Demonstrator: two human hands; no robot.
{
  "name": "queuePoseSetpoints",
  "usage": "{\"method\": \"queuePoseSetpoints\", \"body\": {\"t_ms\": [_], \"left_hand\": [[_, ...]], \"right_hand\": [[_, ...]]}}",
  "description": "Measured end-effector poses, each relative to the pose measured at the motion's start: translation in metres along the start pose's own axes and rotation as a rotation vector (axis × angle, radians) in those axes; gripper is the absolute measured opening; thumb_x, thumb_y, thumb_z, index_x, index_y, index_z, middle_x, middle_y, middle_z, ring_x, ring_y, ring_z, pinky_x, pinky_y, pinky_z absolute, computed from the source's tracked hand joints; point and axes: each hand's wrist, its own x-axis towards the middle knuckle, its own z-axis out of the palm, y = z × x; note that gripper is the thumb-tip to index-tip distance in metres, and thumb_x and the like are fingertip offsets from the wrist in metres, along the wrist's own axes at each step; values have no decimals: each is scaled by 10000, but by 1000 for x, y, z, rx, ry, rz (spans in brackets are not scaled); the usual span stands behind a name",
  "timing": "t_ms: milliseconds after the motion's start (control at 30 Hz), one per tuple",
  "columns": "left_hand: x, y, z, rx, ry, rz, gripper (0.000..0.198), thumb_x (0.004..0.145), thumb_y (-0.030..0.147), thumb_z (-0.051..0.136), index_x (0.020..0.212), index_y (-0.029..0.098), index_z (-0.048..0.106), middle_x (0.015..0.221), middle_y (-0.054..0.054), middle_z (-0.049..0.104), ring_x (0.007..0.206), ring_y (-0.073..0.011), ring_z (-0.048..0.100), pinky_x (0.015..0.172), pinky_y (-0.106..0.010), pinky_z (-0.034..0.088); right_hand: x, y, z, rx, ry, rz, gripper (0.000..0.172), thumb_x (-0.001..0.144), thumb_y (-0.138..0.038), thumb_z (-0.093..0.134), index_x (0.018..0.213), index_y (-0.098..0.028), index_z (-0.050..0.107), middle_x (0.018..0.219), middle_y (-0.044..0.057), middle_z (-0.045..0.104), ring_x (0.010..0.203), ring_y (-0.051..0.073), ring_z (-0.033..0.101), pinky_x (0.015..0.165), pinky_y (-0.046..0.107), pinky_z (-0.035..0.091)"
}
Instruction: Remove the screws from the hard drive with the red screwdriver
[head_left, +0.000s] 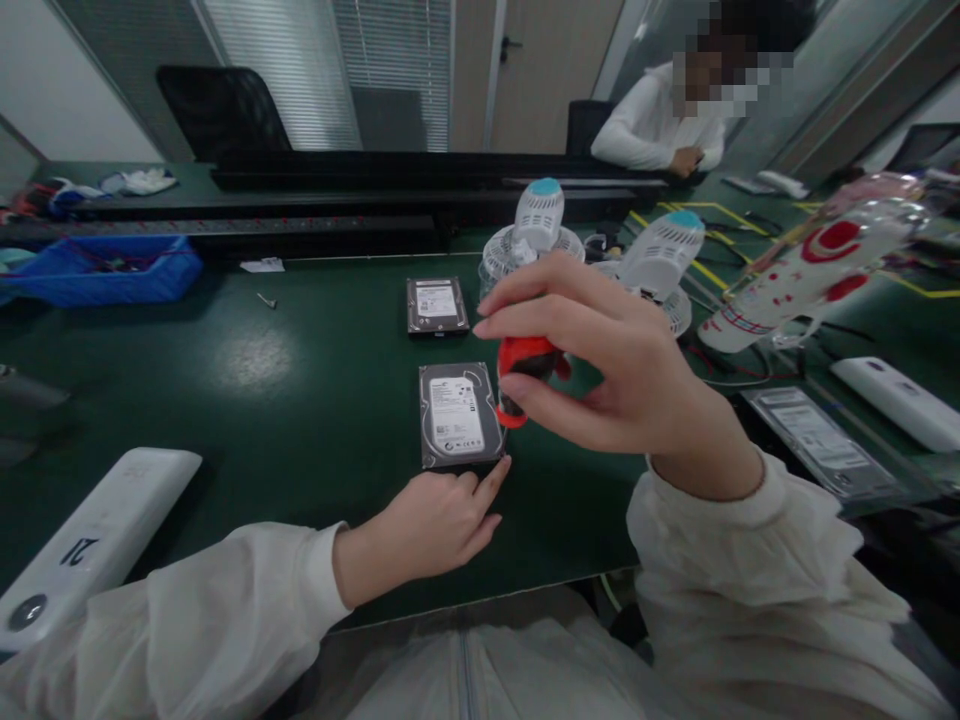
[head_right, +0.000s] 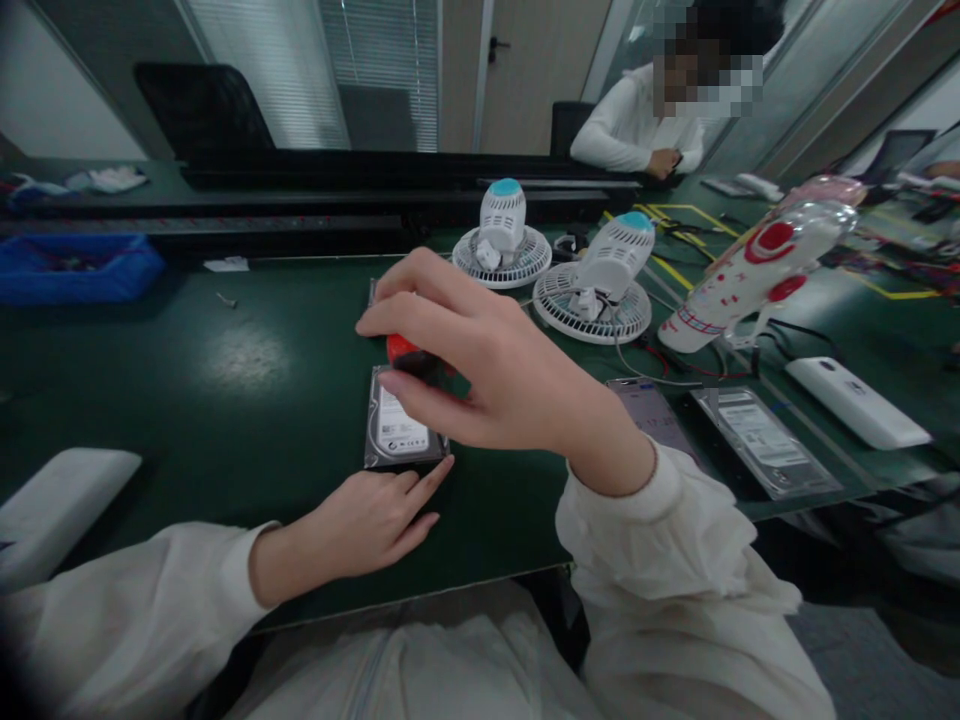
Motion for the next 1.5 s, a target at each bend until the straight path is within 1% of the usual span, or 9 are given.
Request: {"method": "queuePoseSetpoints", "body": {"t_ms": [100,267,467,633,867,1033,1233,1400,1500], "left_hand": [[0,1,0,3,1,2,606,1086,372,362,1588,34,354,941,-118,732,777,-245,734,605,-336,543],[0,1,2,-10,-7,6,615,1084,380,368,1593,35,344,935,-116,730,785,-245,730,637,-346,558],[1,1,-2,-34,-35,1,622,1083,365,368,1601,23,327,974,-130,734,807,-258,735,642,-366,576],[1,1,-3,-29,-30,8,609,1078,363,380,1587,30,364,935,-130,731,798,-262,735,646,-370,585],[1,1,-2,-24,-17,3,608,1074,360,409,1582,29,373,923,-124,730,788,-250,741,652,-347,582],[1,0,0,-26,-23,8,616,1078,364,393,1591,25,352,947,-123,732,798,-257,740,661,-369,588],[2,1,-1,-20,-40,5,612,1082,364,377,1592,27,351,955,-130,734,805,-257,743,668,-368,590],[1,1,-1,-29,-43,4,621,1083,366,374,1597,20,339,958,-129,734,806,-266,745,666,-384,598],[1,1,0,-35,-34,3,623,1084,367,371,1595,13,335,963,-135,736,816,-272,748,674,-391,603]], "right_hand": [[-2,0,-1,89,-28,-5,326,1026,-293,455,1298,-193,606,1130,46,683,1103,170,678,921,355,572],[-5,2,0,-100,-30,43,335,1006,-465,559,1169,-185,647,966,37,649,840,152,656,736,301,561],[-5,2,-2,72,-80,-6,388,1042,-277,378,1377,-175,545,1200,84,674,1082,181,674,901,349,570],[-6,2,-3,-129,-87,43,339,1031,-449,518,1209,-178,617,1028,50,678,813,143,648,704,275,531],[-7,5,-6,68,-129,13,417,1019,-247,401,1413,-153,497,1212,103,666,1053,192,670,867,344,566],[-8,8,-3,-167,-82,33,439,1005,-552,548,1172,-153,619,954,49,683,740,142,633,599,258,448],[-7,7,-4,11,-59,-10,361,1027,-280,421,1331,-144,560,1141,93,698,982,180,682,778,305,525],[-6,2,-4,-183,-27,11,319,991,-464,588,1074,-162,649,883,21,642,704,119,592,563,249,396],[-5,-2,-8,-137,-87,5,377,1035,-414,451,1180,-119,635,1083,97,662,842,157,648,620,272,466]]}}
